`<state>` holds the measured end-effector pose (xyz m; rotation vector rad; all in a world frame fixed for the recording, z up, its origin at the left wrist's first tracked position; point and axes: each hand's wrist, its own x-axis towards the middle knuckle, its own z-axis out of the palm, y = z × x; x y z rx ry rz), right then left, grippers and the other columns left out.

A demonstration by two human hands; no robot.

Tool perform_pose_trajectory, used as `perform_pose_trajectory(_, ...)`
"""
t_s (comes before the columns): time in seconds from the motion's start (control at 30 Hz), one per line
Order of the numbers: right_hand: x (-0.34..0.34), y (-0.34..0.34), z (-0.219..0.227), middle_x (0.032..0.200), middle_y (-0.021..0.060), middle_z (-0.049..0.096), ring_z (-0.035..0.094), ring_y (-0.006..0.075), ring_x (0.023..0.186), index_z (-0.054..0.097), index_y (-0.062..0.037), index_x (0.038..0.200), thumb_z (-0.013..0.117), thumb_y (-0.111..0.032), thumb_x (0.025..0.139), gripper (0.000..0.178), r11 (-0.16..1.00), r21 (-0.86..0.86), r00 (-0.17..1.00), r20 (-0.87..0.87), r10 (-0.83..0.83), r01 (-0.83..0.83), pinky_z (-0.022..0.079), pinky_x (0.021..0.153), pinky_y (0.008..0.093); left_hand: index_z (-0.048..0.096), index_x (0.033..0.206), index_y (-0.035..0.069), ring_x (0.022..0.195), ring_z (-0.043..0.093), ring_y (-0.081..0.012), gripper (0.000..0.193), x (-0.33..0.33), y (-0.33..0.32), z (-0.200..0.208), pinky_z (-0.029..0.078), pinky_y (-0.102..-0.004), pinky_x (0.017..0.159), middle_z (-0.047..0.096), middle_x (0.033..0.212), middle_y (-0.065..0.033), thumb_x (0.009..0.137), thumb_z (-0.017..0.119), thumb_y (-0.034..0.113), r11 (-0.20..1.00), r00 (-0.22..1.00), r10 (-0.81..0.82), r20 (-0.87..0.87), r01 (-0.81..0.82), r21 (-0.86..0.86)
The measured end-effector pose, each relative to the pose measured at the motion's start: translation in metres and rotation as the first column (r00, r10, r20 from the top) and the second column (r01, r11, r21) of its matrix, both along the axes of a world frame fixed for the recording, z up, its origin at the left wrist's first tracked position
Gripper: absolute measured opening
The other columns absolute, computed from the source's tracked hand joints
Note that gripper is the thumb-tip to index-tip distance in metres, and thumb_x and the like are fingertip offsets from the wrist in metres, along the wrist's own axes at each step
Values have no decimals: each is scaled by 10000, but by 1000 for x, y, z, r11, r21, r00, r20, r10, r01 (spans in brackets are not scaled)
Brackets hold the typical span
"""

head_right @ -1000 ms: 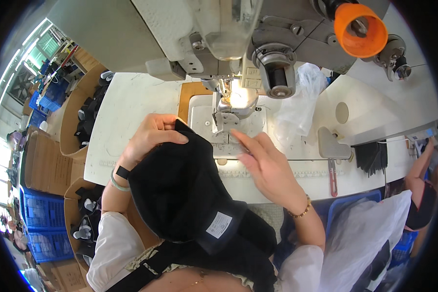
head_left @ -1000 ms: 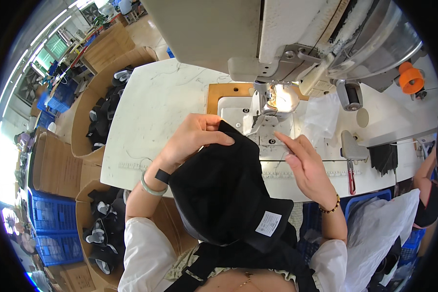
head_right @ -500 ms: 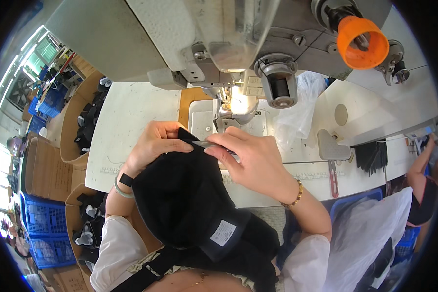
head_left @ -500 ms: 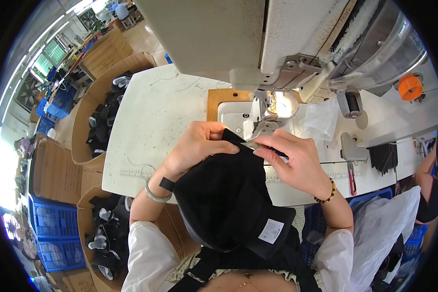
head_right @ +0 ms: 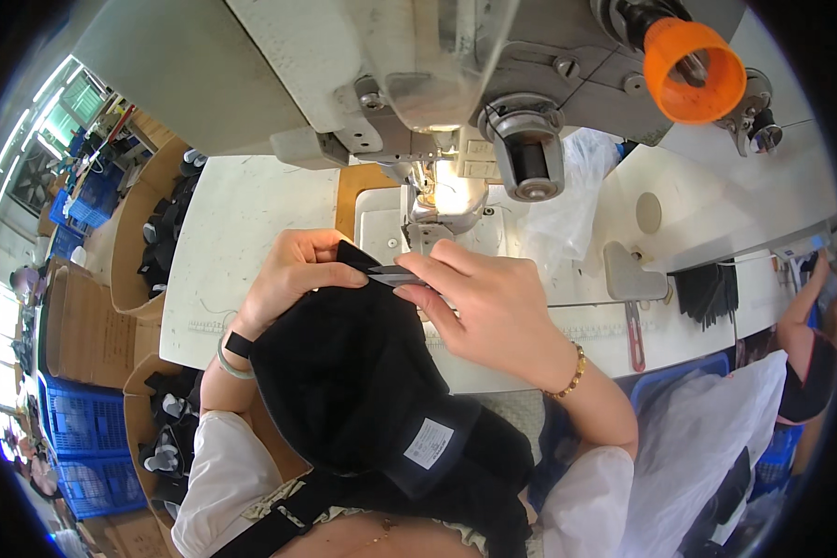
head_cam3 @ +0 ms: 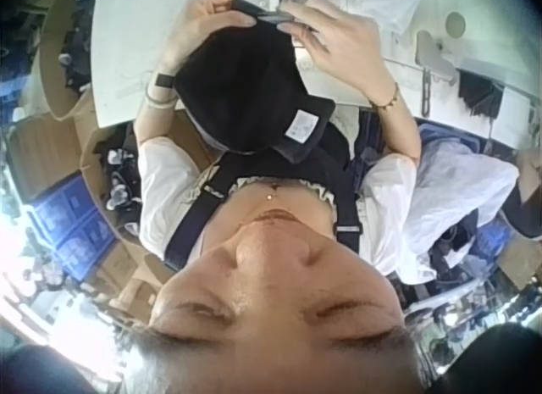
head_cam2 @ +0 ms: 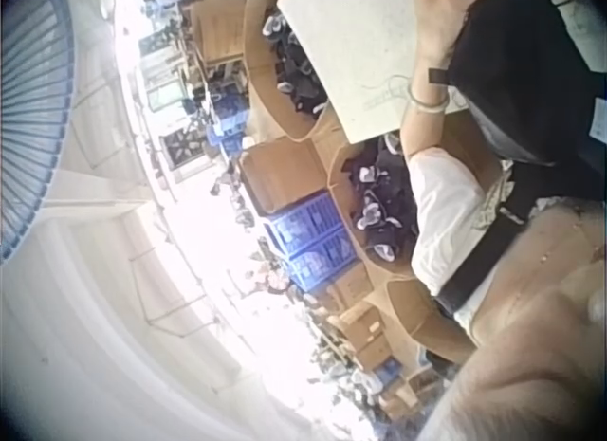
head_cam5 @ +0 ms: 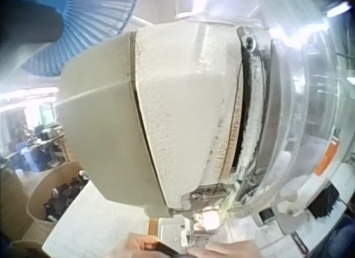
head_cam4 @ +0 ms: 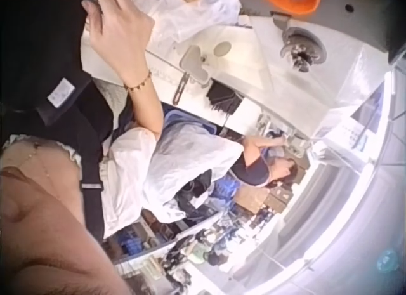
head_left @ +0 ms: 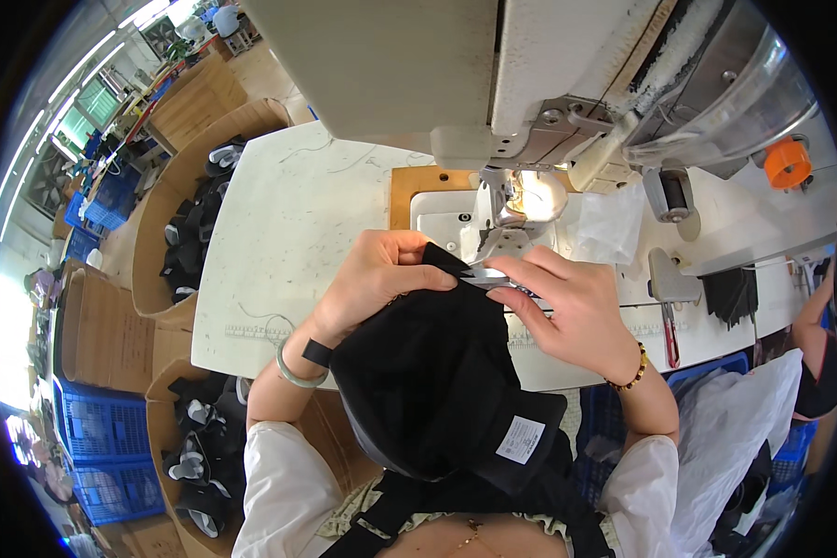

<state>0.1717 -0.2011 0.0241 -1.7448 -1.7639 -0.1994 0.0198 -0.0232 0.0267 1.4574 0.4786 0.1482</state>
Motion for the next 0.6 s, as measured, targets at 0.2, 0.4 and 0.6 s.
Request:
perform_pose_trajectory(0.2,2,2,-2,740,5,535,551,172,531,640,-90,979,690,-203,783,232,999,36,999,42,2,-4,404,458,308,650,1000,-61,735,603,-54,246,1,-1,1,473,-180,664,677,859,-54,763,666,4,1000,1000,1,8,-1,-4)
perform_pose_trajectory(0.4,3,2,-8,755,32,572,540,200,532,656,-102,1015,732,-166,747,285,995,56,993,-95,-72,78,410,485,291,655,956,-54,686,577,-36,201,0,1,-1,442,-166,614,667,808,-31,766,669,13,996,1000,5,-9,-4,89)
perform_pose_trajectory(0.6,2,-4,-5,781,43,587,536,211,529,649,-95,1032,740,-186,748,312,996,52,985,-158,-61,70,417,497,283,658,892,-39,644,566,-33,135,1,2,-6,427,-165,574,657,762,-16,772,667,22,997,999,46,-2,-46,58)
